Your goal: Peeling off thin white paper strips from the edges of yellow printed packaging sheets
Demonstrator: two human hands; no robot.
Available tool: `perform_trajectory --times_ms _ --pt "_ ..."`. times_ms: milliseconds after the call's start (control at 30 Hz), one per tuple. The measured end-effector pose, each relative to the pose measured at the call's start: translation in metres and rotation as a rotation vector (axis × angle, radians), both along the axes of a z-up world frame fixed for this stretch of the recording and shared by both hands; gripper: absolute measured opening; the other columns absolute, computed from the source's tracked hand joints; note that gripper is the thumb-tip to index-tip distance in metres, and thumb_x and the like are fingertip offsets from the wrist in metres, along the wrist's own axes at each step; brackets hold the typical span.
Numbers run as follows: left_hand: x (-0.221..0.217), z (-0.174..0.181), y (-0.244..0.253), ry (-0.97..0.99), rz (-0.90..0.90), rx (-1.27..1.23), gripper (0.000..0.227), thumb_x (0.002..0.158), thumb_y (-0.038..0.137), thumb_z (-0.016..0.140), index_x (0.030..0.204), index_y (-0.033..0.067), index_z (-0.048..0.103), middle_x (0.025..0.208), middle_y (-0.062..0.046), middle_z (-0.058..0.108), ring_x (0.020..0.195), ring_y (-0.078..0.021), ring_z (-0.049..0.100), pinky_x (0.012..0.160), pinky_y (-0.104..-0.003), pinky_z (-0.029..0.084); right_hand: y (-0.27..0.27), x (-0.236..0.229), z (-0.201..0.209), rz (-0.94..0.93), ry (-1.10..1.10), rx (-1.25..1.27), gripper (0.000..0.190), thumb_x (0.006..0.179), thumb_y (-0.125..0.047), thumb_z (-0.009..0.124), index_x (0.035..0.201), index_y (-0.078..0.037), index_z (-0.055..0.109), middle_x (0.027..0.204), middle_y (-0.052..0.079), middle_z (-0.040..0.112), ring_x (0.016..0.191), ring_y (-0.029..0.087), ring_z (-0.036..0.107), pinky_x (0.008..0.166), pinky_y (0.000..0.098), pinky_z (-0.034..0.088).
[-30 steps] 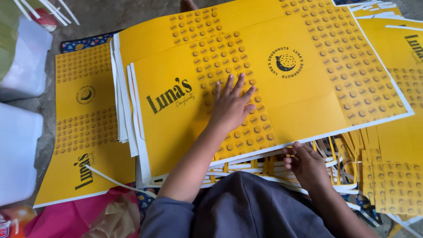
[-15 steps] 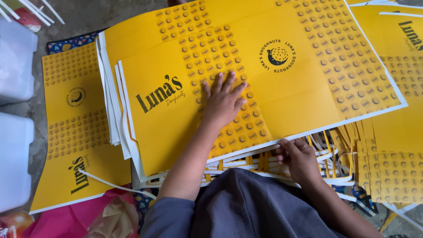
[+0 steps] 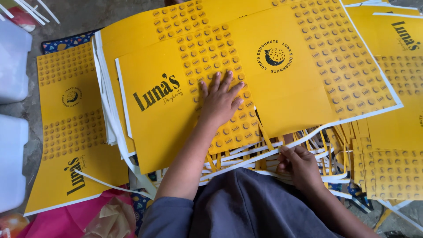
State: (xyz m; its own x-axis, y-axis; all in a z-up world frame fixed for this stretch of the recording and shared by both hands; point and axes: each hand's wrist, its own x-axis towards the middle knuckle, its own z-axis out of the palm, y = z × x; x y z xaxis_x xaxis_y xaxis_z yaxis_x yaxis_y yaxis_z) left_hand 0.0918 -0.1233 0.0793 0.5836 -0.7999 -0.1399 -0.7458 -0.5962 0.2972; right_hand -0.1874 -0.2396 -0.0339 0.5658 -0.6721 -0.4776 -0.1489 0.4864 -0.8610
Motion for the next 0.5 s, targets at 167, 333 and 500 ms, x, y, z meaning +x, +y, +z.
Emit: perform_trajectory --times_ms 167,333,500 --pt "0.001 0.001 0.007 -0.021 -0.04 0.01 0.055 0.108 0.046 0.043 0.159 0.0279 0.041 0.172 -0.014 0.017 0.158 -0.0431 0.009 0.117 -0.075 -0.003 -0.003 -0.005 0.041 0.042 0.053 0.005 0.028 0.103 -0.017 0.066 0.088 0.006 0.059 0.078 0.026 0.068 0.055 0.028 0.069 0.047 0.0389 0.06" --pt "0.011 -0.006 0.032 -0.038 -0.065 0.002 0.055 0.102 0.045 0.053 0.155 0.0333 0.045 0.171 -0.01 0.022 0.156 -0.0431 0.014 0.116 -0.077 0.005 -0.073 -0.051 -0.013 -0.036 -0.036 0.045 0.034 0.112 -0.026 0.05 0.124 0.003 0.063 0.089 0.015 0.065 0.063 0.025 0.068 0.054 0.0384 0.064" --pt "0.007 -0.006 0.049 -0.009 -0.059 0.019 0.054 0.101 0.044 0.055 0.153 0.0345 0.048 0.171 -0.008 0.023 0.157 -0.0411 0.013 0.116 -0.076 0.003 -0.08 -0.063 -0.007 -0.144 -0.02 0.069 0.033 0.111 -0.028 0.056 0.117 0.004 0.061 0.088 0.017 0.069 0.065 0.023 0.072 0.056 0.035 0.064"
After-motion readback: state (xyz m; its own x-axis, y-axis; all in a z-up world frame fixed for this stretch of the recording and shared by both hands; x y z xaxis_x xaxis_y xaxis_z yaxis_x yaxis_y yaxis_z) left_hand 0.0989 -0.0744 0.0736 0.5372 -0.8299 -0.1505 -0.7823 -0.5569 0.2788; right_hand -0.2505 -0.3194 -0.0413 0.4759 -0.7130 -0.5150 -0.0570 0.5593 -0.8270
